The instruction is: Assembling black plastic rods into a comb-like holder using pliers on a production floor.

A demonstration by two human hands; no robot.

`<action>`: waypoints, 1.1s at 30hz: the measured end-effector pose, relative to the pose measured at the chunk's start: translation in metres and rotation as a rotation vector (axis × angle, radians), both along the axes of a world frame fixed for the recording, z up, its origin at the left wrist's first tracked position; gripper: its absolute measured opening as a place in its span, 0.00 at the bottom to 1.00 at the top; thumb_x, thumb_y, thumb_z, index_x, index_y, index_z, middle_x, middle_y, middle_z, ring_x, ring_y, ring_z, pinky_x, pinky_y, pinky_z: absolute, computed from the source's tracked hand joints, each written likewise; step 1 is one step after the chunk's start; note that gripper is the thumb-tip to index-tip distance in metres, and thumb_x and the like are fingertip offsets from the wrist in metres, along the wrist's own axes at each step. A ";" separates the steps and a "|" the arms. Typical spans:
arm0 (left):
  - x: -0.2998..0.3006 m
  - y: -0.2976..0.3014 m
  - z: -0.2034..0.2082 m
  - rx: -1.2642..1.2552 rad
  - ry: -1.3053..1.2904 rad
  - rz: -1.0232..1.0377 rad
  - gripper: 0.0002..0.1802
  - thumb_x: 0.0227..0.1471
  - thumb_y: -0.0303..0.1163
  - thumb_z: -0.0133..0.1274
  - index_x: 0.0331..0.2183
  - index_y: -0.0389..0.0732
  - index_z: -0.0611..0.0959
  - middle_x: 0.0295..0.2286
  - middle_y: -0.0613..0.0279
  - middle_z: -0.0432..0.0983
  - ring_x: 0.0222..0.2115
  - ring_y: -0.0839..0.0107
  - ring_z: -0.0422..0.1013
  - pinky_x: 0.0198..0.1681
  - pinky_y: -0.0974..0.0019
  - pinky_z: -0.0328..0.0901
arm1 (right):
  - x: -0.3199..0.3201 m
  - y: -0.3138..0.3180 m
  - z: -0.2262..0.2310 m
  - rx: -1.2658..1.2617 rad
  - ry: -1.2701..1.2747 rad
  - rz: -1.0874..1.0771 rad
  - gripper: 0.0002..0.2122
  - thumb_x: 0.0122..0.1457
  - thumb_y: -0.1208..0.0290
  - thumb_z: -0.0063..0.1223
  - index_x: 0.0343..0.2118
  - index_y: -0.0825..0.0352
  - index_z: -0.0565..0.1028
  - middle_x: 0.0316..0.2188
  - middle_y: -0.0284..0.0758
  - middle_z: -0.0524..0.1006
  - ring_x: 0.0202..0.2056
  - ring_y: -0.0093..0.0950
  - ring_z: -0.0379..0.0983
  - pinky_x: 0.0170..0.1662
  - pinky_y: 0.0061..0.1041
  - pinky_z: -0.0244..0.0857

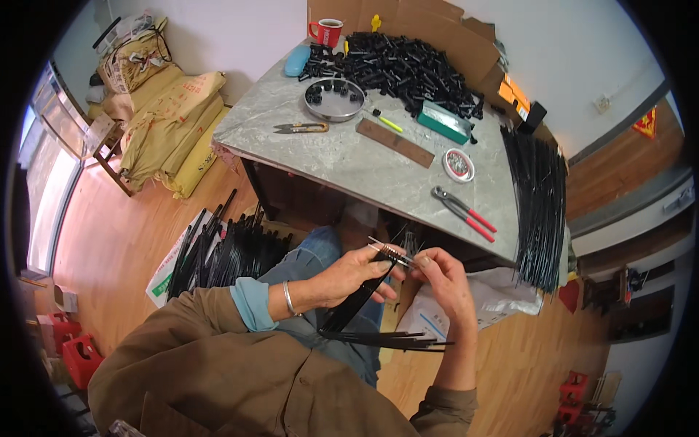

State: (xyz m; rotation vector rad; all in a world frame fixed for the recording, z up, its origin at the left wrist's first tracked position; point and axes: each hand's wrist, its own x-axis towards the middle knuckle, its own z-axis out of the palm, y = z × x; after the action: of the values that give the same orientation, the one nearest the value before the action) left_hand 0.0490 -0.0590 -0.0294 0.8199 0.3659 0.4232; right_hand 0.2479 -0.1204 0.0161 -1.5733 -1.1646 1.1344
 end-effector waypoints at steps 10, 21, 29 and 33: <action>-0.004 0.020 0.003 0.479 0.193 -0.010 0.20 0.46 0.28 0.47 0.44 0.35 0.78 0.53 0.62 0.65 0.48 0.73 0.65 0.51 0.69 0.59 | -0.018 -0.006 -0.063 -0.265 0.259 0.611 0.17 0.55 0.76 0.56 0.48 0.71 0.69 0.41 0.38 0.76 0.43 0.27 0.72 0.47 0.25 0.66; 0.022 0.199 0.045 0.815 0.429 0.079 0.20 0.53 0.38 0.51 0.46 0.41 0.77 0.27 0.62 0.77 0.26 0.76 0.72 0.29 0.68 0.68 | -0.067 0.015 -0.088 -0.008 1.027 -0.093 0.15 0.60 0.69 0.52 0.46 0.72 0.68 0.42 0.52 0.73 0.43 0.50 0.73 0.48 0.51 0.68; 0.100 0.398 0.043 1.491 1.028 0.659 0.11 0.41 0.38 0.57 0.26 0.41 0.84 0.29 0.51 0.78 0.31 0.53 0.75 0.34 0.54 0.68 | -0.056 0.039 -0.092 -0.150 1.099 -0.185 0.13 0.62 0.75 0.44 0.47 0.78 0.66 0.46 0.57 0.70 0.47 0.50 0.71 0.51 0.47 0.67; 0.152 0.422 0.019 1.711 0.964 0.717 0.09 0.41 0.35 0.57 0.26 0.39 0.84 0.27 0.50 0.79 0.31 0.52 0.76 0.32 0.55 0.70 | -0.050 0.047 -0.100 -0.189 1.045 -0.265 0.11 0.62 0.77 0.43 0.45 0.78 0.65 0.42 0.59 0.70 0.43 0.55 0.72 0.48 0.56 0.67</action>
State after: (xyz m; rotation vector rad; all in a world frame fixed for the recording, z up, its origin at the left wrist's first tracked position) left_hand 0.2006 0.3630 -0.0100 2.6132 1.2680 1.0160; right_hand 0.1977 -0.0735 -0.0837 -0.9502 -0.1540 1.5983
